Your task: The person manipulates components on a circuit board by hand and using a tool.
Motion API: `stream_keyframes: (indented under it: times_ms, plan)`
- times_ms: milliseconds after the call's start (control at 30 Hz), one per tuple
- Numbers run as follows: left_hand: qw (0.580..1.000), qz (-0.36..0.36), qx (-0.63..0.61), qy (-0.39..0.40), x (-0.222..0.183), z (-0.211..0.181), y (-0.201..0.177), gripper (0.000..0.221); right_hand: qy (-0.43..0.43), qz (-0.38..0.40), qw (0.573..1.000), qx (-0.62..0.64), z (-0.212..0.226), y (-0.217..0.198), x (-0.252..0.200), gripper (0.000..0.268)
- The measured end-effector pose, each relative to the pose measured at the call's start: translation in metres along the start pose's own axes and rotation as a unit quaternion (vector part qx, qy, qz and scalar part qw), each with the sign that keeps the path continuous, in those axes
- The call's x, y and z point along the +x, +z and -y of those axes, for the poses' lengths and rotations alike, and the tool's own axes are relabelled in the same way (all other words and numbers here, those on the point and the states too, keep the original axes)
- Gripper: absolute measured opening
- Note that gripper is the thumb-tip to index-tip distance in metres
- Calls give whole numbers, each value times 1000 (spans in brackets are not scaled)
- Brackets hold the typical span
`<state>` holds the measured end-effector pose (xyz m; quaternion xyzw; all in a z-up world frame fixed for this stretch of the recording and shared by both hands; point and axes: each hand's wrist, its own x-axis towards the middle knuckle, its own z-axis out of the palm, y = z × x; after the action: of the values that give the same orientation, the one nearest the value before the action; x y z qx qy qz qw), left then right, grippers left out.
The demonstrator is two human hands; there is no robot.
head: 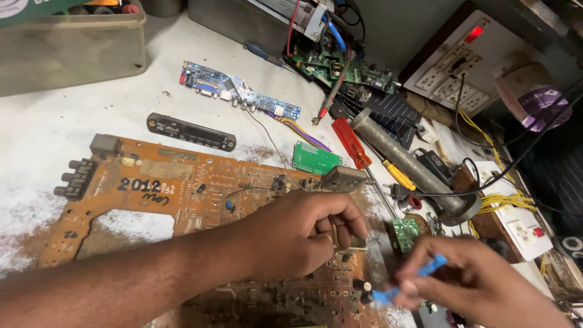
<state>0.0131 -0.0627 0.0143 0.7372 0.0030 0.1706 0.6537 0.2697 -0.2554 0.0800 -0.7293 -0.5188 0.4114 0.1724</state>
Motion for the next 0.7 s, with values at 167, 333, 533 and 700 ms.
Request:
stream_keyframes:
  times_ms: [167,333,533,700]
  plan:
    - [1000,-1,4,2,-1,-1,0,38,-19,76,996,-32,16,-6,-4,15]
    - [1000,-2,4,13,-1,2,0,39,291,95,929,-207,28,2,-2,22]
    - [1000,2,12,18,-1,5,0,37,-7,53,993,-106,18,4,-2,15]
    - [1000,-1,10,20,0,4,1,37,-86,112,987,-79,20,6,-2,23]
